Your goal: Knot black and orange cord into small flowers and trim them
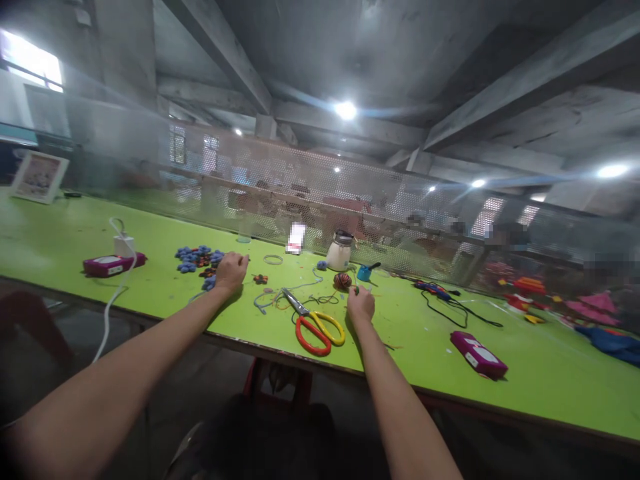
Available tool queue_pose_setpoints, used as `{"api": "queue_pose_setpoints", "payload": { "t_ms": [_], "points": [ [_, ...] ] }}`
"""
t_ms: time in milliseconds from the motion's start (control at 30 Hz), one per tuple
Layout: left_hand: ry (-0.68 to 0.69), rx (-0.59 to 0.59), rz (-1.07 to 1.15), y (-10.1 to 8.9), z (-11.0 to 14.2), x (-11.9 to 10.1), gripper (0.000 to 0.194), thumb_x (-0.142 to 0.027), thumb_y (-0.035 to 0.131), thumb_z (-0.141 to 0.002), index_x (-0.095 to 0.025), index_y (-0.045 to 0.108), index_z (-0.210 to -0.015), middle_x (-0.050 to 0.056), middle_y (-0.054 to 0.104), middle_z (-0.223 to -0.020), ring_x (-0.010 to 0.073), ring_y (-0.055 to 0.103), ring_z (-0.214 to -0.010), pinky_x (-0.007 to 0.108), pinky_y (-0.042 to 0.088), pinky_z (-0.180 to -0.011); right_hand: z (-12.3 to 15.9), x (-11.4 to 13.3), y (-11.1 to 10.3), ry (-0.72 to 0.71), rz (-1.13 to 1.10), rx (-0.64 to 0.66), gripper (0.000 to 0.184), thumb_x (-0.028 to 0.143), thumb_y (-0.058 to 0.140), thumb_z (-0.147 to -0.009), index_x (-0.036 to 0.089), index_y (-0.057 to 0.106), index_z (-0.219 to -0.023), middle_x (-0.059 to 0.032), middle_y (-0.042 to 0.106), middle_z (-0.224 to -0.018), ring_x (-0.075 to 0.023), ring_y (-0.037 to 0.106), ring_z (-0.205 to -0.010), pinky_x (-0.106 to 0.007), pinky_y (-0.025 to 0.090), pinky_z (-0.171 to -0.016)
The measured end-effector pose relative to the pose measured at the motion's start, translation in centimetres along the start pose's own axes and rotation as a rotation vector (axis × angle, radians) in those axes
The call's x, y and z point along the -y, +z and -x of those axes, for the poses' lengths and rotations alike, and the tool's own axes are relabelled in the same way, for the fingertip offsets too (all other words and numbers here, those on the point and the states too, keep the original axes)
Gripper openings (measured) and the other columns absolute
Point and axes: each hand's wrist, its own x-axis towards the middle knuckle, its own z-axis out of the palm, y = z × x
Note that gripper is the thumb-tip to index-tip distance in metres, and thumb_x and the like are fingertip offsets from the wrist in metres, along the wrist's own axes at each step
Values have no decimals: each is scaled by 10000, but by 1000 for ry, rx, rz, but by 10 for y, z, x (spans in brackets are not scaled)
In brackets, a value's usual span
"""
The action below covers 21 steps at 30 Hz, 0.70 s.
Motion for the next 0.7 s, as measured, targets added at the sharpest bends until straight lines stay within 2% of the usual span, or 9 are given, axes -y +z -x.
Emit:
{"api": "queue_pose_setpoints", "payload": {
  "t_ms": [133, 200, 267, 333, 700],
  "points": [
    [14, 6, -4, 3, 0, 0, 286, -307, 490, -854, -157, 527, -1095, 82, 552, -1106, 193, 559, -933, 403, 473, -791, -1, -1, 1, -25, -18, -8, 275, 283, 498, -876, 159, 524, -1120, -82, 548, -1124, -191, 571, -928, -386, 488, -774],
    [18, 4, -11, 4, -1, 0, 246, -319, 455, -868, -134, 576, -975, 80, 585, -1006, 195, 554, -917, 400, 449, -808, -2, -2, 1, -23, -16, -4, 268, 282, 494, -878, 163, 528, -1116, -81, 548, -1126, -188, 571, -927, -382, 487, -776],
    [23, 5, -19, 4, -1, 0, 301, -319, 390, -884, -128, 602, -792, 101, 599, -873, 213, 540, -897, 380, 417, -823, -3, -2, 1, -12, -4, 6, 262, 282, 490, -880, 167, 531, -1111, -80, 548, -1128, -186, 570, -926, -379, 487, -777],
    [34, 10, -24, 5, -2, -1, 338, -321, 356, -881, -146, 592, -714, 115, 593, -826, 224, 528, -876, 359, 395, -818, -4, -1, 1, -2, 11, 18, 267, 284, 493, -878, 163, 529, -1114, -81, 549, -1125, -189, 571, -927, -382, 488, -775],
    [102, 76, -26, 9, -3, -3, 338, -313, 352, -842, -163, 580, -641, 112, 595, -745, 219, 536, -759, 314, 386, -727, -2, 0, 8, 35, 157, 130, 265, 281, 492, -879, 166, 529, -1114, -80, 547, -1129, -185, 570, -926, -381, 487, -778]
  ]
}}
